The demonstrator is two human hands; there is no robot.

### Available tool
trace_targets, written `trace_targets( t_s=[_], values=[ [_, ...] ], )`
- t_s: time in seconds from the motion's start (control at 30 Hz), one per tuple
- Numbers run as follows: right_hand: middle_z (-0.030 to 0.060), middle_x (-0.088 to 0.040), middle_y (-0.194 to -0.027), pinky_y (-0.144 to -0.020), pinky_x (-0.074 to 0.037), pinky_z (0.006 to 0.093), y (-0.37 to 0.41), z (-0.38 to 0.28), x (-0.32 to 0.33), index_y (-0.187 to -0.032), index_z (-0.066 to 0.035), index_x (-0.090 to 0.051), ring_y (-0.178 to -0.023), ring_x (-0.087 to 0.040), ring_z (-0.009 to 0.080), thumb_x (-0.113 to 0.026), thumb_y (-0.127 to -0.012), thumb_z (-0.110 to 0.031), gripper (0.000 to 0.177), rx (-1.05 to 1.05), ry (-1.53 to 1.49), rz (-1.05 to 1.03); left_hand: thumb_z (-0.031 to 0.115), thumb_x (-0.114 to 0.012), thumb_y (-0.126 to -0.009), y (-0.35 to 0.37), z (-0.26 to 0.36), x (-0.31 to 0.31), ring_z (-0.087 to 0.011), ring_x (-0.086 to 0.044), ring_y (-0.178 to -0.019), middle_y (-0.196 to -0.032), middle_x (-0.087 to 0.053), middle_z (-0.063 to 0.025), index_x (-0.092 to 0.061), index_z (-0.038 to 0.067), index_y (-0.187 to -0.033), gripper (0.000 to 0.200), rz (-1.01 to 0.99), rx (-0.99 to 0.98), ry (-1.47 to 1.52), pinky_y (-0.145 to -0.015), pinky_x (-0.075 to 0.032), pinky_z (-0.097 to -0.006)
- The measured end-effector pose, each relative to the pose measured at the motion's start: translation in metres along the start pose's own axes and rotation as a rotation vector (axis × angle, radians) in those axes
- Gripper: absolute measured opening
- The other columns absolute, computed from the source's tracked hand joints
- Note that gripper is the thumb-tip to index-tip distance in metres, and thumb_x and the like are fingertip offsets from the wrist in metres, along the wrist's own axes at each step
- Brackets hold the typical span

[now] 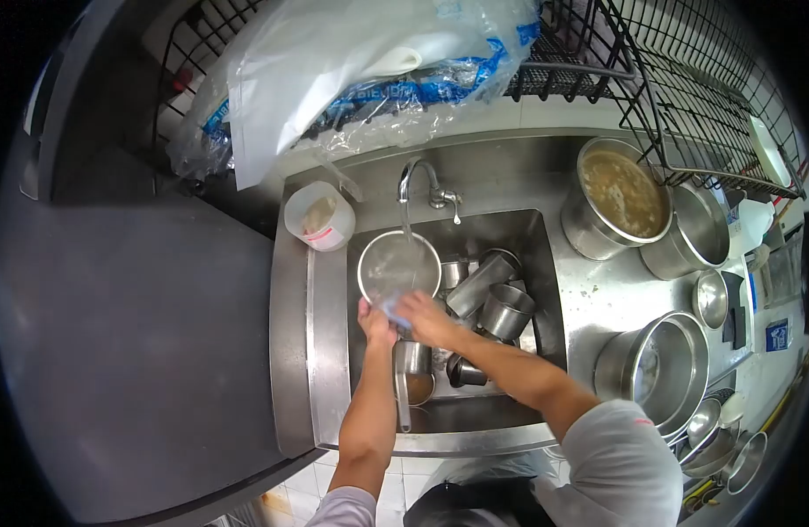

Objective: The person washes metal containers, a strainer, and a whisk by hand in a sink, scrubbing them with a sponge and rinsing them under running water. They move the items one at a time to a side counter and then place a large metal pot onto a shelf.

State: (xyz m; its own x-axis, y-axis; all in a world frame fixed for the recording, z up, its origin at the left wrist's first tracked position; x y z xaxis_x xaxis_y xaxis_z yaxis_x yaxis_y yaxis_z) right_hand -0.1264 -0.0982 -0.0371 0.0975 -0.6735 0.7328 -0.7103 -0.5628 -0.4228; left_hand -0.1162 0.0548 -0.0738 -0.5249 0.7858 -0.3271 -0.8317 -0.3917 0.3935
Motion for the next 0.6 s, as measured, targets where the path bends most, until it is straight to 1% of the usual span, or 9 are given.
trace_targets(
  t_s=[0.03, 0.1, 0.23, 0.27, 0.37, 0.4, 0.5, 0.53, 0.6],
  values=[
    [0.0141, -0.054, -0.116, -0.093, -0.043, 0.0449, 0.006, 0.006, 0.006, -0.118, -0.008, -0.060, -0.109, -0.049, 0.0366, -0.067, -0.064, -0.001, 0.054, 0.016, 0.057, -0.065, -0.003, -0.045, -0.096, -0.002, 0.001, 0.005, -0.0248, -0.068, -0.093, -0.114, -0.063, -0.0131, -0.053, 0.008, -0.122, 0.028, 0.005, -0.055, 0.016, -0.074, -0.061, -0.0392],
    [0.0139, -0.053, -0.123, -0.094, -0.043, 0.0456, 0.015, 0.020, 0.017, -0.117, -0.008, -0.060, -0.113, -0.048, 0.0346, -0.066, -0.066, -0.002, 0.052, 0.039, 0.173, -0.211, -0.002, -0.046, -0.097, 0.016, 0.014, 0.002, -0.0254, -0.068, -0.092, -0.114, -0.063, -0.0133, -0.052, 0.008, -0.123, 0.029, -0.034, 0.029, -0.137, -0.069, -0.063, -0.0405],
    [0.0147, -0.052, -0.125, -0.092, -0.043, 0.0473, -0.009, 0.054, 0.025, -0.116, -0.007, -0.060, -0.112, -0.049, 0.0364, -0.065, -0.066, -0.002, 0.051, -0.320, 0.278, 0.252, -0.006, -0.046, -0.094, 0.026, 0.009, -0.009, -0.0267, -0.069, -0.094, -0.116, -0.062, -0.0137, -0.049, 0.010, -0.127, 0.036, -0.224, 0.114, -0.347, -0.060, -0.065, -0.0435],
    [0.0157, -0.051, -0.126, -0.095, -0.043, 0.0488, -0.019, 0.052, 0.022, -0.117, -0.007, -0.060, -0.113, -0.049, 0.0382, -0.064, -0.070, -0.003, 0.047, -0.430, 0.166, 0.315, -0.010, -0.044, -0.089, 0.028, 0.006, -0.015, -0.0254, -0.069, -0.090, -0.114, -0.062, -0.0128, -0.048, 0.010, -0.129, 0.045, -0.252, 0.114, -0.386, -0.056, -0.064, -0.0400],
    [0.0159, -0.052, -0.126, -0.098, -0.042, 0.0467, -0.023, 0.040, -0.005, -0.116, -0.006, -0.060, -0.115, -0.048, 0.0392, -0.066, -0.067, -0.002, 0.050, -0.066, 0.036, 0.240, -0.013, -0.043, -0.085, 0.034, 0.020, -0.036, -0.0263, -0.070, -0.083, -0.110, -0.065, -0.0128, -0.048, 0.009, -0.131, 0.051, -0.242, 0.081, -0.321, -0.055, -0.064, -0.0382],
    [0.0140, -0.053, -0.126, -0.102, -0.040, 0.0477, -0.022, 0.038, 0.000, -0.115, -0.009, -0.062, -0.121, -0.047, 0.0359, -0.064, -0.072, -0.007, 0.043, 0.036, 0.000, 0.176, -0.014, -0.044, -0.085, 0.022, 0.020, -0.027, -0.0260, -0.070, -0.086, -0.111, -0.064, -0.0123, -0.047, 0.009, -0.132, 0.052, -0.259, 0.077, -0.332, -0.058, -0.064, -0.0387],
    [0.0101, -0.056, -0.122, -0.104, -0.039, 0.0490, -0.028, 0.063, 0.029, -0.114, -0.012, -0.063, -0.126, -0.046, 0.0320, -0.062, -0.078, -0.014, 0.036, 0.430, 0.255, 0.008, -0.014, -0.045, -0.084, 0.024, 0.041, -0.012, -0.0258, -0.070, -0.088, -0.110, -0.064, -0.0122, -0.047, 0.008, -0.132, 0.053, -0.362, 0.160, -0.486, -0.061, -0.065, -0.0387],
    [0.0075, -0.056, -0.122, -0.103, -0.039, 0.0493, -0.031, 0.073, 0.035, -0.110, -0.013, -0.066, -0.127, -0.045, 0.0289, -0.059, -0.080, -0.018, 0.031, 0.489, 0.285, 0.019, -0.014, -0.045, -0.084, 0.018, 0.040, -0.005, -0.0254, -0.070, -0.091, -0.111, -0.063, -0.0123, -0.047, 0.008, -0.131, 0.052, -0.400, 0.122, -0.436, -0.062, -0.066, -0.0393],
    [0.0071, -0.057, -0.122, -0.101, -0.039, 0.0492, -0.024, 0.074, 0.040, -0.108, -0.014, -0.067, -0.127, -0.045, 0.0289, -0.059, -0.081, -0.018, 0.029, 0.290, 0.348, -0.011, -0.015, -0.044, -0.084, 0.019, 0.051, -0.010, -0.0243, -0.070, -0.089, -0.110, -0.064, -0.0123, -0.047, 0.008, -0.131, 0.052, -0.292, 0.088, -0.319, -0.058, -0.064, -0.0361]
  ],
)
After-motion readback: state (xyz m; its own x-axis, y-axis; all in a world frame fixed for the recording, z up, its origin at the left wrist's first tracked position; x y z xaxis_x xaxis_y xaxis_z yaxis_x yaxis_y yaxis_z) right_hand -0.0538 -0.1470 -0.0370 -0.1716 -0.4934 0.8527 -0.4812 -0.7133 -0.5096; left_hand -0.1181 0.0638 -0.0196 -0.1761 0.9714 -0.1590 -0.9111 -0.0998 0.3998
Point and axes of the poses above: each hand's wrist, its own y-axis away from the middle knuckle, its own x-axis out of the back of the hand, z = x × y, the point moved 1 cm from there along -y, towards the middle knuckle
